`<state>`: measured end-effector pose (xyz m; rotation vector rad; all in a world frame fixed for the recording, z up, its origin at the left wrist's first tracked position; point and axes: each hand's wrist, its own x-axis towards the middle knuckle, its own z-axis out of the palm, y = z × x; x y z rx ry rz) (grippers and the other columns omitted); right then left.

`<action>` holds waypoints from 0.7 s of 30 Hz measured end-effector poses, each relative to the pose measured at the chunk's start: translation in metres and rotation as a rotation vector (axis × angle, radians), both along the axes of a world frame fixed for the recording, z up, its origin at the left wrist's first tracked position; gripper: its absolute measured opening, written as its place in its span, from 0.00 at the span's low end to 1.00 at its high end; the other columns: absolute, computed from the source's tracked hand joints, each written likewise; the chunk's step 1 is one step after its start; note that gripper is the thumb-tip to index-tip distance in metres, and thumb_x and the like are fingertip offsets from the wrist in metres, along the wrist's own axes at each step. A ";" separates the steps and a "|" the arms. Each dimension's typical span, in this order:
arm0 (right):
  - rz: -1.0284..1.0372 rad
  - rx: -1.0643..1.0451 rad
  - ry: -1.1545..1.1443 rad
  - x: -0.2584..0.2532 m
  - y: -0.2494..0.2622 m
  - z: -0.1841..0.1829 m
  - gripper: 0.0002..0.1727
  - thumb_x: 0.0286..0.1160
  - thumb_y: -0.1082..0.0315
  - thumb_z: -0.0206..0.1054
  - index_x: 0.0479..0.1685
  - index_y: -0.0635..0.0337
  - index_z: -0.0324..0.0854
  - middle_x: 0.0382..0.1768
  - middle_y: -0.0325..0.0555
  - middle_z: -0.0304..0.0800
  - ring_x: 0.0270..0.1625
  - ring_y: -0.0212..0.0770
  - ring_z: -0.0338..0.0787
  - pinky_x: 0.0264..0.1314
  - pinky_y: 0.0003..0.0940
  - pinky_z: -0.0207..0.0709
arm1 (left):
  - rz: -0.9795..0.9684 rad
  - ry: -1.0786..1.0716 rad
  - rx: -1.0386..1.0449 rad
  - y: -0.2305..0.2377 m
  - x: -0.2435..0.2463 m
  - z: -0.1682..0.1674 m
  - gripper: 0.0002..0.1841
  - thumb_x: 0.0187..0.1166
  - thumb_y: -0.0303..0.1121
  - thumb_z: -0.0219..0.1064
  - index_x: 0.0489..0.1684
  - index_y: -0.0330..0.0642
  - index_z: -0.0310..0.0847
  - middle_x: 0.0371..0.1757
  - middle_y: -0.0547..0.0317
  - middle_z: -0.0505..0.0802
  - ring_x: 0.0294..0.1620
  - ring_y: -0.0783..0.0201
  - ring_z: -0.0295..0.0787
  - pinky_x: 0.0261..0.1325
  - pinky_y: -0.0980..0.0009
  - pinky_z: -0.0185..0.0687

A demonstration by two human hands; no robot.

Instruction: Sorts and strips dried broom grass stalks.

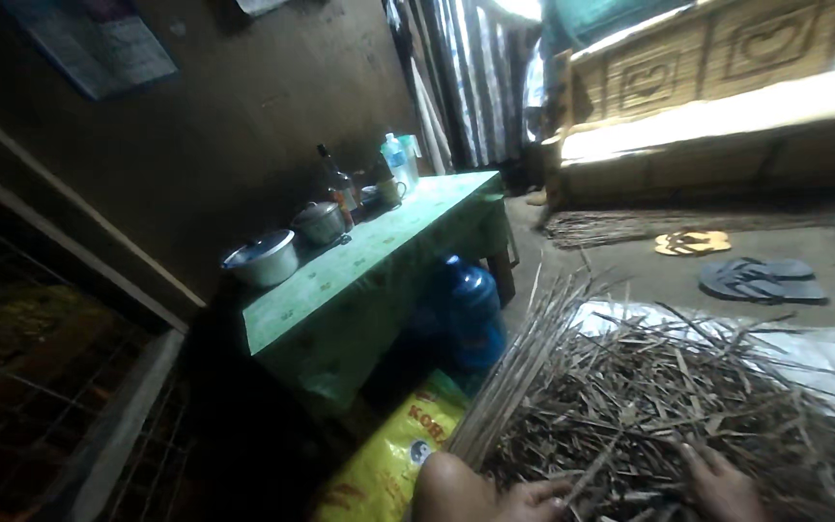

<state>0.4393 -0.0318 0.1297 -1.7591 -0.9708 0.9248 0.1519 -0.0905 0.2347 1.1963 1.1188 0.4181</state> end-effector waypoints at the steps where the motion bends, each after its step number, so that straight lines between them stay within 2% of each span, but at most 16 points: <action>1: 0.048 0.001 0.042 -0.011 -0.003 0.010 0.22 0.90 0.60 0.55 0.66 0.72 0.79 0.40 0.56 0.85 0.37 0.42 0.83 0.43 0.45 0.79 | 0.008 0.010 -0.003 0.005 0.002 -0.004 0.21 0.94 0.34 0.50 0.83 0.44 0.71 0.37 0.59 0.85 0.19 0.74 0.66 0.23 0.74 0.67; 2: 0.123 -0.006 0.126 -0.020 -0.008 0.022 0.20 0.90 0.59 0.54 0.61 0.69 0.80 0.29 0.44 0.80 0.25 0.33 0.78 0.30 0.37 0.76 | 0.006 0.024 -0.005 0.010 0.005 -0.007 0.22 0.94 0.35 0.50 0.84 0.44 0.71 0.35 0.59 0.84 0.19 0.74 0.66 0.23 0.73 0.67; 3: 0.219 -0.015 0.226 -0.028 -0.013 0.032 0.19 0.90 0.60 0.53 0.59 0.67 0.80 0.23 0.36 0.77 0.19 0.28 0.74 0.23 0.31 0.73 | -0.002 0.039 -0.004 0.015 0.008 -0.008 0.22 0.94 0.35 0.49 0.85 0.45 0.69 0.35 0.58 0.84 0.19 0.73 0.66 0.24 0.73 0.67; 5: 0.401 -0.039 0.367 -0.038 -0.021 0.048 0.17 0.90 0.64 0.52 0.60 0.68 0.80 0.22 0.34 0.77 0.18 0.27 0.73 0.22 0.28 0.73 | -0.023 0.064 0.032 0.022 0.015 -0.005 0.23 0.95 0.36 0.49 0.86 0.45 0.68 0.40 0.55 0.86 0.21 0.72 0.68 0.26 0.72 0.68; 7: 0.511 -0.050 0.413 -0.047 -0.026 0.056 0.17 0.90 0.65 0.51 0.63 0.68 0.78 0.22 0.33 0.75 0.18 0.26 0.72 0.22 0.26 0.71 | -0.047 0.086 0.089 0.026 0.022 -0.002 0.23 0.95 0.37 0.48 0.86 0.44 0.68 0.47 0.51 0.88 0.24 0.71 0.71 0.30 0.70 0.71; 10: 0.572 -0.041 0.459 -0.064 -0.033 0.064 0.15 0.89 0.66 0.53 0.63 0.64 0.76 0.25 0.35 0.80 0.19 0.27 0.75 0.22 0.26 0.73 | -0.057 0.142 0.158 0.031 0.031 0.000 0.24 0.95 0.35 0.47 0.87 0.41 0.66 0.62 0.41 0.88 0.35 0.62 0.81 0.41 0.63 0.79; 11: 0.575 -0.026 0.460 -0.070 -0.034 0.062 0.15 0.88 0.66 0.54 0.64 0.63 0.77 0.27 0.35 0.82 0.20 0.27 0.75 0.23 0.26 0.73 | -0.049 0.154 0.171 0.031 0.033 0.001 0.24 0.95 0.34 0.47 0.87 0.37 0.66 0.66 0.39 0.86 0.42 0.59 0.85 0.49 0.60 0.82; 12: 0.571 -0.004 0.441 -0.076 -0.036 0.059 0.16 0.87 0.65 0.56 0.64 0.63 0.77 0.27 0.36 0.83 0.20 0.27 0.76 0.24 0.26 0.74 | -0.035 0.159 0.173 0.031 0.034 0.003 0.24 0.95 0.33 0.47 0.86 0.34 0.65 0.69 0.37 0.85 0.48 0.57 0.87 0.55 0.59 0.83; 13: 0.561 0.023 0.408 -0.079 -0.036 0.057 0.17 0.86 0.65 0.57 0.65 0.63 0.78 0.28 0.37 0.83 0.21 0.27 0.76 0.25 0.27 0.74 | -0.015 0.162 0.174 0.030 0.035 0.004 0.24 0.94 0.33 0.48 0.86 0.33 0.65 0.69 0.37 0.85 0.49 0.58 0.87 0.55 0.60 0.83; 14: 0.559 0.045 0.367 -0.080 -0.036 0.056 0.18 0.85 0.64 0.58 0.67 0.64 0.78 0.31 0.40 0.84 0.23 0.29 0.77 0.27 0.29 0.75 | -0.004 0.169 0.160 0.030 0.035 0.005 0.24 0.94 0.33 0.48 0.86 0.33 0.64 0.67 0.38 0.86 0.47 0.60 0.87 0.53 0.62 0.83; 16: 0.594 0.081 0.244 -0.079 -0.036 0.055 0.19 0.86 0.63 0.58 0.66 0.66 0.80 0.38 0.45 0.86 0.30 0.31 0.81 0.37 0.32 0.78 | 0.013 0.170 0.128 0.029 0.034 0.005 0.23 0.95 0.34 0.49 0.85 0.34 0.65 0.52 0.47 0.88 0.30 0.69 0.78 0.36 0.70 0.78; 18: 0.655 0.120 0.130 -0.076 -0.033 0.051 0.19 0.87 0.63 0.58 0.66 0.68 0.80 0.49 0.54 0.90 0.46 0.39 0.89 0.55 0.40 0.82 | 0.018 0.142 0.082 0.028 0.032 0.008 0.23 0.95 0.34 0.49 0.84 0.35 0.66 0.36 0.56 0.86 0.21 0.72 0.73 0.26 0.73 0.74; 19: 0.672 0.146 0.084 -0.076 -0.033 0.048 0.20 0.87 0.62 0.59 0.66 0.68 0.81 0.52 0.56 0.91 0.51 0.43 0.90 0.61 0.44 0.82 | 0.016 0.128 0.066 0.027 0.030 0.008 0.22 0.95 0.34 0.48 0.84 0.35 0.66 0.30 0.60 0.83 0.18 0.73 0.72 0.23 0.74 0.72; 21: 0.689 0.173 0.034 -0.076 -0.034 0.044 0.22 0.87 0.61 0.58 0.67 0.69 0.81 0.54 0.60 0.91 0.55 0.48 0.91 0.66 0.48 0.80 | 0.014 0.116 0.057 0.026 0.028 0.007 0.22 0.95 0.34 0.47 0.82 0.34 0.67 0.24 0.63 0.80 0.16 0.73 0.70 0.20 0.75 0.71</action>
